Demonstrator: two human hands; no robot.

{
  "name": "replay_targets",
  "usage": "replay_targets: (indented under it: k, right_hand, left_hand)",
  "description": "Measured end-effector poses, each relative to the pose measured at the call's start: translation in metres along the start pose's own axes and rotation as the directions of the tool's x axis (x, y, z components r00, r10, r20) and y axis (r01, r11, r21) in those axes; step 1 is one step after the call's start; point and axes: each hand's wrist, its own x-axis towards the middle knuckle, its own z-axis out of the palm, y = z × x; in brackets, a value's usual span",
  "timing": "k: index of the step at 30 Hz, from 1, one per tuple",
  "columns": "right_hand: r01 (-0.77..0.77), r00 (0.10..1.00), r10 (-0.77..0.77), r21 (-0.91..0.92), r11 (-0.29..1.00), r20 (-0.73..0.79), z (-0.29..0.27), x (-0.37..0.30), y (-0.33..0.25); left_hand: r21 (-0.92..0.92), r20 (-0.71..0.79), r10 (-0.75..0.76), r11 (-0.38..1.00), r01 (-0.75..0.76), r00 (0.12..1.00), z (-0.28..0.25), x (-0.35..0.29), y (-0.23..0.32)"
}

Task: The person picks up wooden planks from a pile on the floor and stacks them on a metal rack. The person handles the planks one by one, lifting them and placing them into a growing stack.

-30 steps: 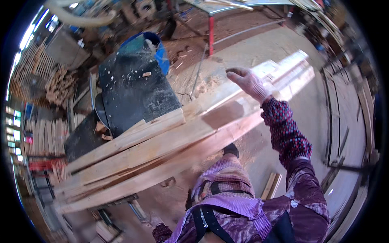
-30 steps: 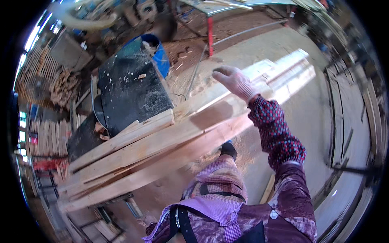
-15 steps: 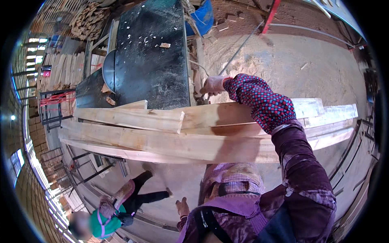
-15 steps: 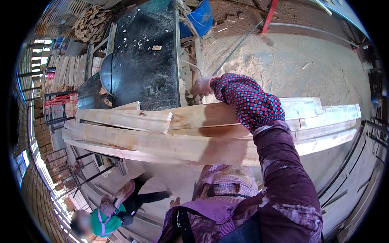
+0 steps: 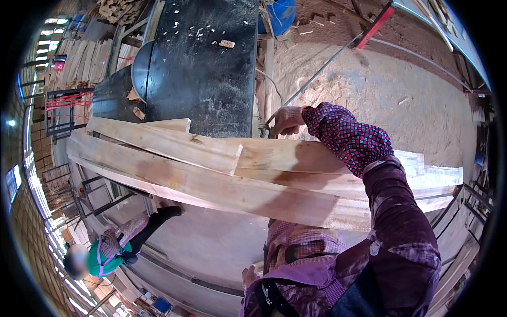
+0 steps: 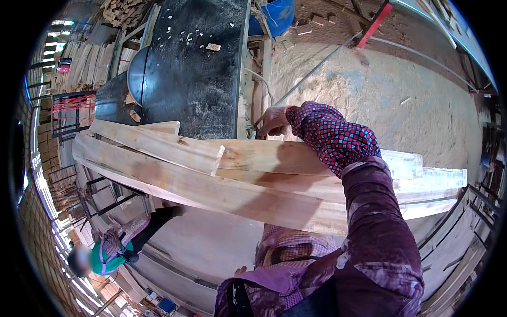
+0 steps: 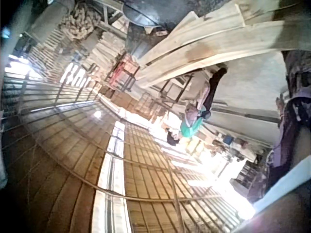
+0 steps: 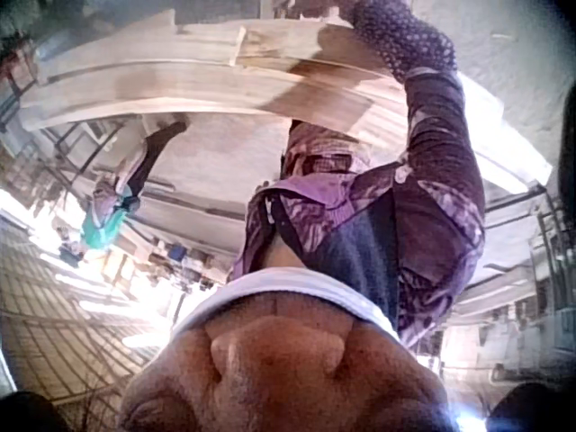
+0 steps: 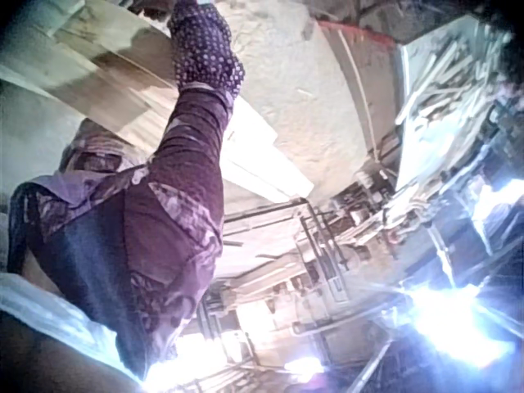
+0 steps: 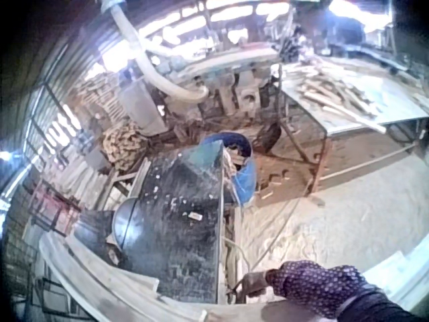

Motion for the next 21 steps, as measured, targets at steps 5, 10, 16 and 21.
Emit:
replay_targets:
  k: [5,10,16,21]
  right_hand:
    - [0.022,0.996,-0.028,-0.076,0.997,-0.081,-0.001,0.009,0.019]
    - [-0.02,0.993,-0.015,-0.292,0.956,-0.115,0.008,0.029,0.011]
    - [0.062,0.985,-0.053,0.052,0.997,-0.162,0.018,0.031,0.022]
    - [-0.1,0.908,-0.176,-0.604,0.791,-0.38,0.024,0.054,0.035]
  left_hand:
    - [0.384,0.254,0.492,0.739,-0.554,0.833,-0.018,0.051,-0.017]
    - [0.327,0.081,0.433,0.84,-0.434,0.898,-0.015,0.074,-0.011]
    - [0.013,0.007,0.261,0.965,-0.261,0.965,-0.014,0.048,0.032]
    - [0.043,-0.148,0.313,0.95,-0.31,0.938,-0.006,0.086,0.004]
